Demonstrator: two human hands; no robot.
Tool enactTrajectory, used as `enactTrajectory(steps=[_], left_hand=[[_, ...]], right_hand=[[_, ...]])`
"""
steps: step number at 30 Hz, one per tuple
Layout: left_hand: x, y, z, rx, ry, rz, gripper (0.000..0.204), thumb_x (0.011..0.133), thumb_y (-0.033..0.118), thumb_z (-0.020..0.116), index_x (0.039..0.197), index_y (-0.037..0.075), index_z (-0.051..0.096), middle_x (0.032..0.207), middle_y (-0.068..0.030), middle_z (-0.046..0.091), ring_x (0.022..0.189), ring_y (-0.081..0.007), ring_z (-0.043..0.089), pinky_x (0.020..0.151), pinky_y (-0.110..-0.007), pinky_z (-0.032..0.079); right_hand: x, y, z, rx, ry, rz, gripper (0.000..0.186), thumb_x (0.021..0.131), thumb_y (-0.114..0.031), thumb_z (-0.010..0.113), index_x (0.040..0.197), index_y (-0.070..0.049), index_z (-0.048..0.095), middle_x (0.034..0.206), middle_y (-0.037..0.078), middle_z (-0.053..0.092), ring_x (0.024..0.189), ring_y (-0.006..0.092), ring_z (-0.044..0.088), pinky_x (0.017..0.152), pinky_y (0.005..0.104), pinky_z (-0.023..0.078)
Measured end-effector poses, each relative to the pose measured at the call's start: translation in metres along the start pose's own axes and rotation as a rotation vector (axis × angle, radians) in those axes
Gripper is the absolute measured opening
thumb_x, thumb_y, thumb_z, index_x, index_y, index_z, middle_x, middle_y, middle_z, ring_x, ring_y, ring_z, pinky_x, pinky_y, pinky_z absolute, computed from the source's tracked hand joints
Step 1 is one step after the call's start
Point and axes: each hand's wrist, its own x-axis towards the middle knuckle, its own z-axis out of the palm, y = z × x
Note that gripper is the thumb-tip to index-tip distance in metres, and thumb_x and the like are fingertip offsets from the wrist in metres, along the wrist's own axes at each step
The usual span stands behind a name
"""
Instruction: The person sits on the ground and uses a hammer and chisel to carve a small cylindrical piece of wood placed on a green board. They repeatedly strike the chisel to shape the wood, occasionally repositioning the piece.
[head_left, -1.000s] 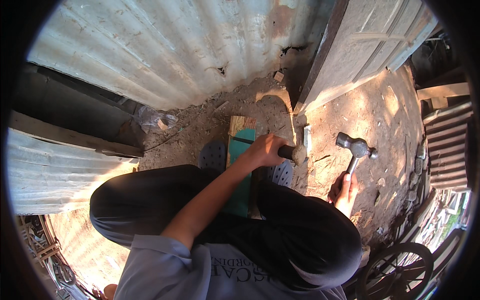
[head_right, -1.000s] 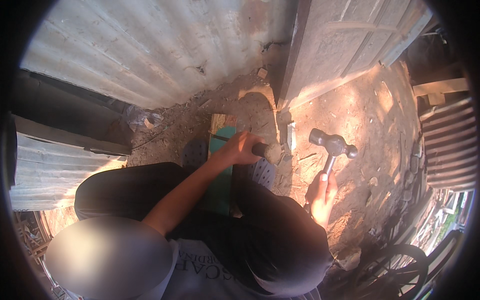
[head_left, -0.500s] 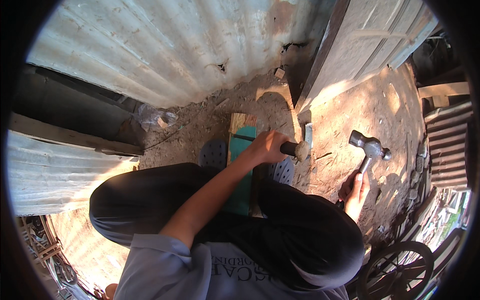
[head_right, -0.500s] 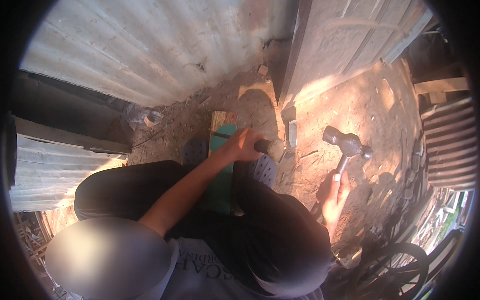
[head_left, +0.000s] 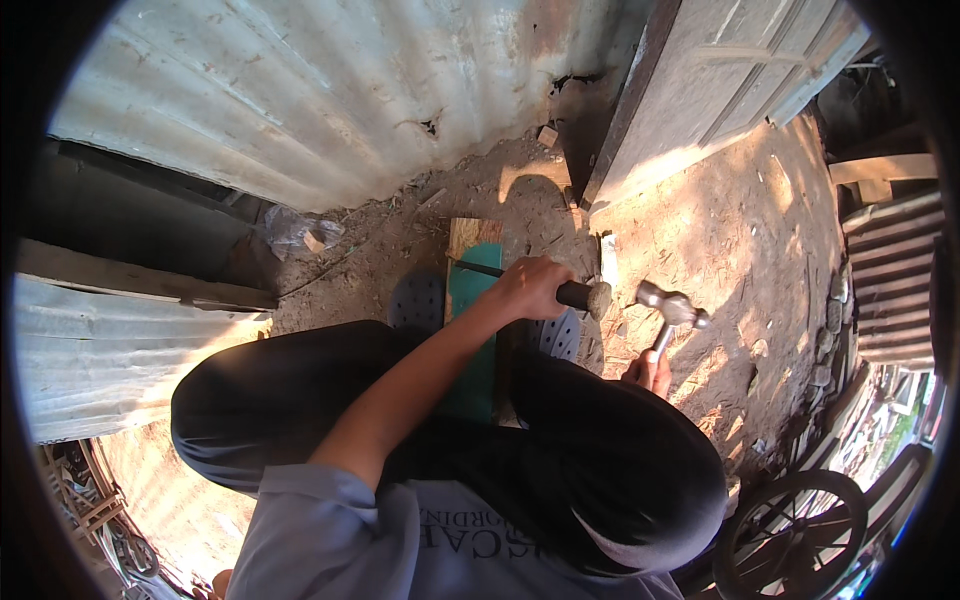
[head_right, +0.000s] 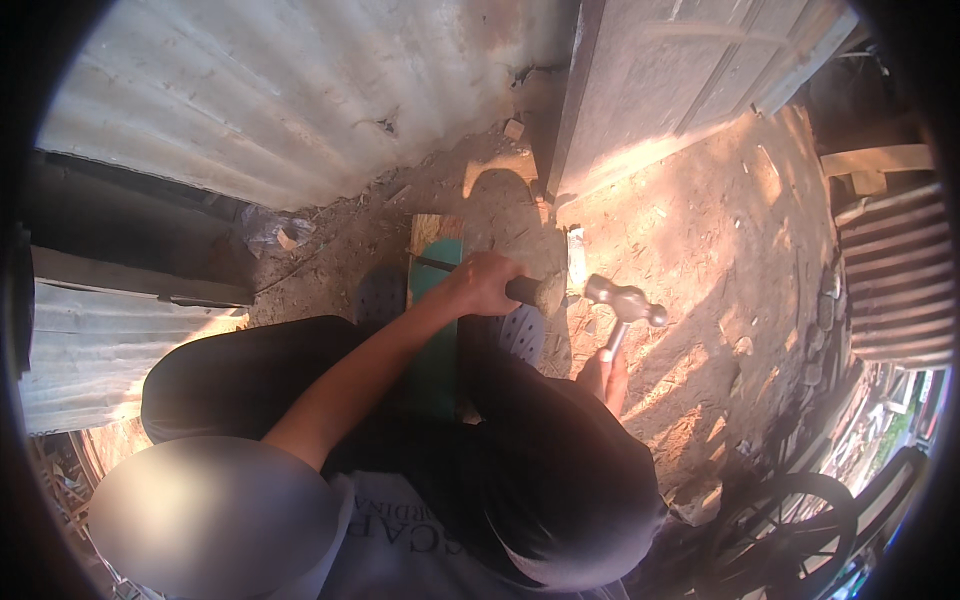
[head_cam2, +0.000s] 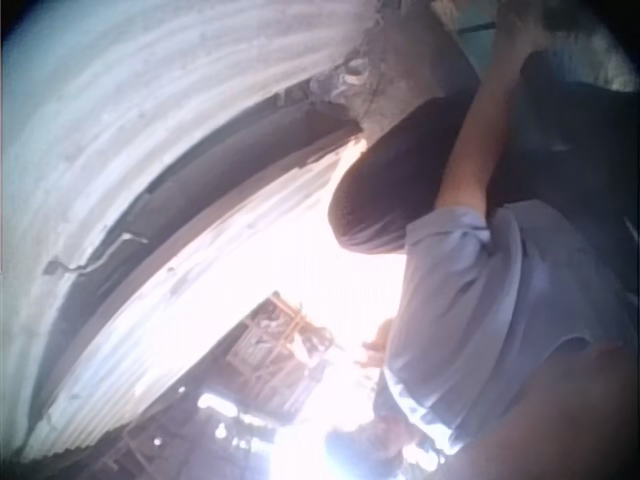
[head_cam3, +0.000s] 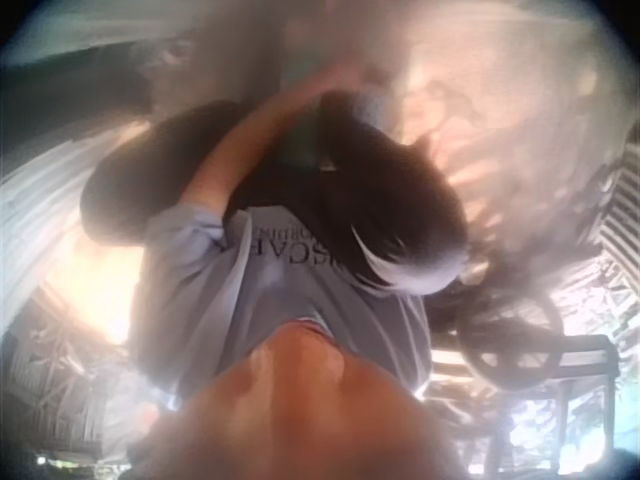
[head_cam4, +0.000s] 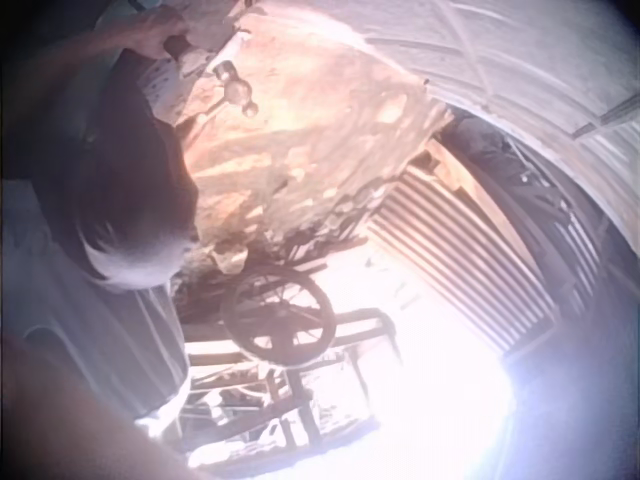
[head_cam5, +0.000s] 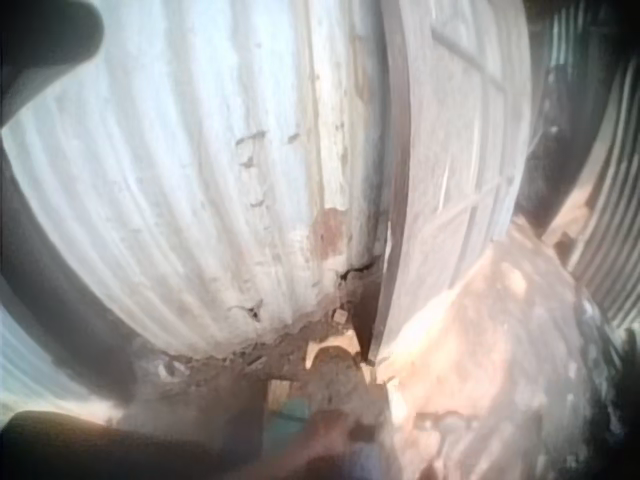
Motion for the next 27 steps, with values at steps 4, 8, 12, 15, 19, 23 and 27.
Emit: enactTrajectory(steps=[4, 8, 12, 15, 19, 23, 27], left_hand=[[-0.007, 0.004, -0.009, -0.013, -0.109, -0.024, 0.033, 0.064, 0.024, 0.071, 0.09, 0.005, 0.069, 0.085, -0.0194, 0.067, 0.085, -0.0371, 0.065, 0.075, -0.046, 0.051], [0.002, 0.004, -0.006, -0.01, -0.101, 0.007, 0.033, 0.063, 0.024, 0.071, 0.089, 0.005, 0.069, 0.085, -0.0194, 0.067, 0.084, -0.0369, 0.065, 0.073, -0.046, 0.051], [-0.006, 0.001, -0.008, 0.007, -0.155, -0.015, 0.031, 0.063, 0.024, 0.071, 0.087, 0.005, 0.069, 0.084, -0.0185, 0.067, 0.083, -0.0366, 0.065, 0.072, -0.045, 0.052], [-0.002, 0.003, -0.01, 0.006, -0.129, 0.006, 0.028, 0.063, 0.023, 0.071, 0.084, 0.006, 0.07, 0.081, -0.0176, 0.067, 0.081, -0.0358, 0.065, 0.072, -0.045, 0.052], [-0.008, 0.004, -0.007, 0.035, -0.187, 0.024, 0.026, 0.063, 0.022, 0.07, 0.084, 0.007, 0.07, 0.078, -0.0161, 0.067, 0.08, -0.0347, 0.065, 0.071, -0.044, 0.052], [-0.007, 0.006, 0.004, 0.037, -0.202, 0.048, 0.024, 0.063, 0.021, 0.07, 0.083, 0.007, 0.07, 0.078, -0.0146, 0.067, 0.08, -0.0341, 0.066, 0.071, -0.044, 0.052], [-0.01, 0.003, 0.004, 0.048, -0.174, 0.066, 0.022, 0.063, 0.02, 0.07, 0.081, 0.007, 0.069, 0.077, -0.0147, 0.067, 0.079, -0.0343, 0.065, 0.07, -0.045, 0.052]], right_hand=[[0.004, -0.029, -0.014, 0.075, -0.222, 0.123, 0.036, 0.099, -0.038, 0.048, 0.081, -0.007, 0.053, 0.055, -0.005, 0.039, 0.049, 0.0055, 0.035, 0.045, 0.023, 0.023], [-0.012, -0.006, 0.016, -0.065, 0.198, 0.027, 0.037, 0.098, -0.041, 0.048, 0.081, -0.008, 0.053, 0.055, -0.002, 0.045, 0.048, 0.0066, 0.039, 0.044, 0.022, 0.028], [0.002, -0.002, -0.018, 0.013, -0.199, 0.046, 0.036, 0.098, -0.04, 0.049, 0.084, -0.008, 0.056, 0.057, -0.001, 0.046, 0.049, 0.0071, 0.041, 0.044, 0.0222, 0.029], [-0.008, -0.004, 0.006, 0.158, 0.142, 0.219, 0.04, 0.099, -0.043, 0.046, 0.08, -0.009, 0.053, 0.056, -0.002, 0.045, 0.048, 0.0069, 0.039, 0.044, 0.0247, 0.03], [-0.008, -0.014, 0.003, -0.016, -0.012, 0.175, 0.039, 0.098, -0.044, 0.048, 0.08, -0.009, 0.053, 0.058, -0.003, 0.044, 0.051, 0.0061, 0.039, 0.045, 0.0245, 0.028], [-0.01, 0.019, -0.007, -0.058, 0.303, 0.106, 0.037, 0.099, -0.04, 0.047, 0.086, -0.007, 0.054, 0.063, -0.001, 0.044, 0.055, 0.0067, 0.04, 0.049, 0.0237, 0.03], [-0.011, -0.023, -0.004, 0.048, 0.091, 0.298, 0.038, 0.098, -0.04, 0.049, 0.099, -0.004, 0.057, 0.068, 0.001, 0.047, 0.063, 0.0102, 0.045, 0.055, 0.027, 0.037]])
